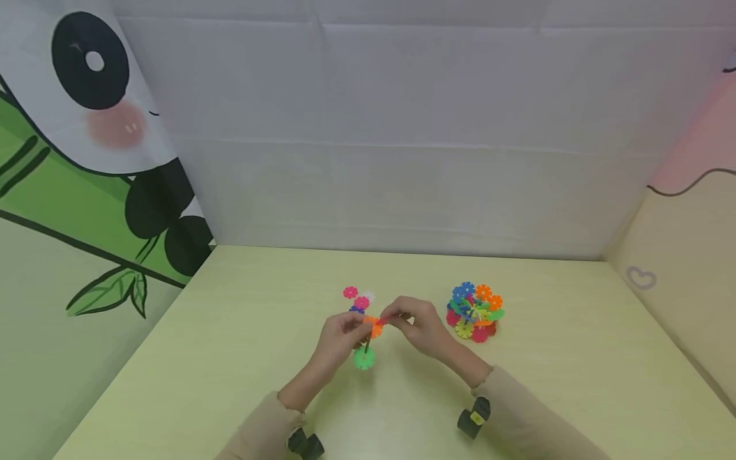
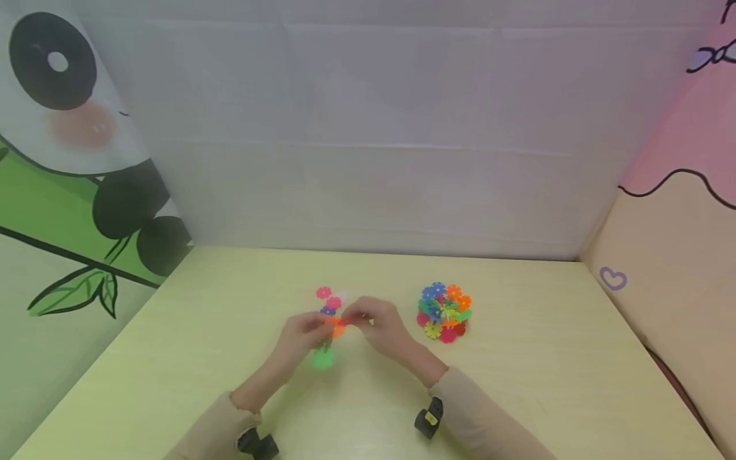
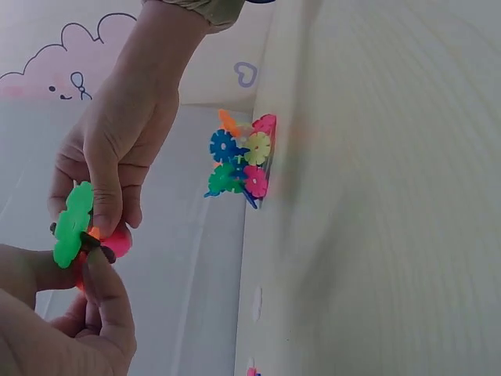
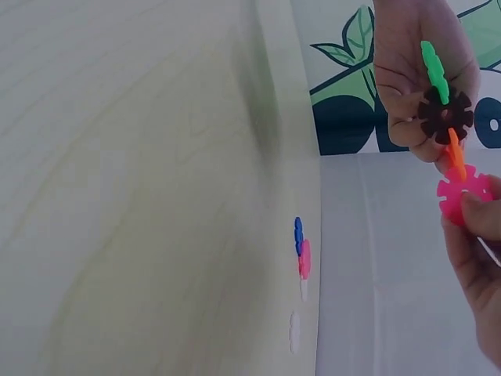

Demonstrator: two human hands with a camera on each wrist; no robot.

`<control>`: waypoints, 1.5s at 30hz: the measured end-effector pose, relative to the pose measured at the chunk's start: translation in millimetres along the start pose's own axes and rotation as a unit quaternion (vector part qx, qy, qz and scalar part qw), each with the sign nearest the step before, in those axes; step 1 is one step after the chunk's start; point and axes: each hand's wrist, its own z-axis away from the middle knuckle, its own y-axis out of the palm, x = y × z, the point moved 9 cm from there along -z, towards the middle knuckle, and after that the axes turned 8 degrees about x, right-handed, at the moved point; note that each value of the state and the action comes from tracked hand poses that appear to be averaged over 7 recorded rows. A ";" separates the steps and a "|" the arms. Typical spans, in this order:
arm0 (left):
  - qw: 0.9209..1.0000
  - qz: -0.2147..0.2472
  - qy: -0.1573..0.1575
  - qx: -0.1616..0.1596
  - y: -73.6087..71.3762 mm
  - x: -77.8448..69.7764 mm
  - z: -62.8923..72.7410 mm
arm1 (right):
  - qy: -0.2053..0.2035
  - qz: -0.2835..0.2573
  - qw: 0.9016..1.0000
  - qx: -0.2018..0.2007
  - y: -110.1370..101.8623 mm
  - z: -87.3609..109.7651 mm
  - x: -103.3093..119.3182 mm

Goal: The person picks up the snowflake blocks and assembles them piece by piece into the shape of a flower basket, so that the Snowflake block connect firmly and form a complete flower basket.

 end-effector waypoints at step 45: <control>0.999 -0.010 -0.030 0.016 -1.6 21.6 -6.2 | 0.276 -0.154 0.949 -0.001 -4.8 14.6 -54.9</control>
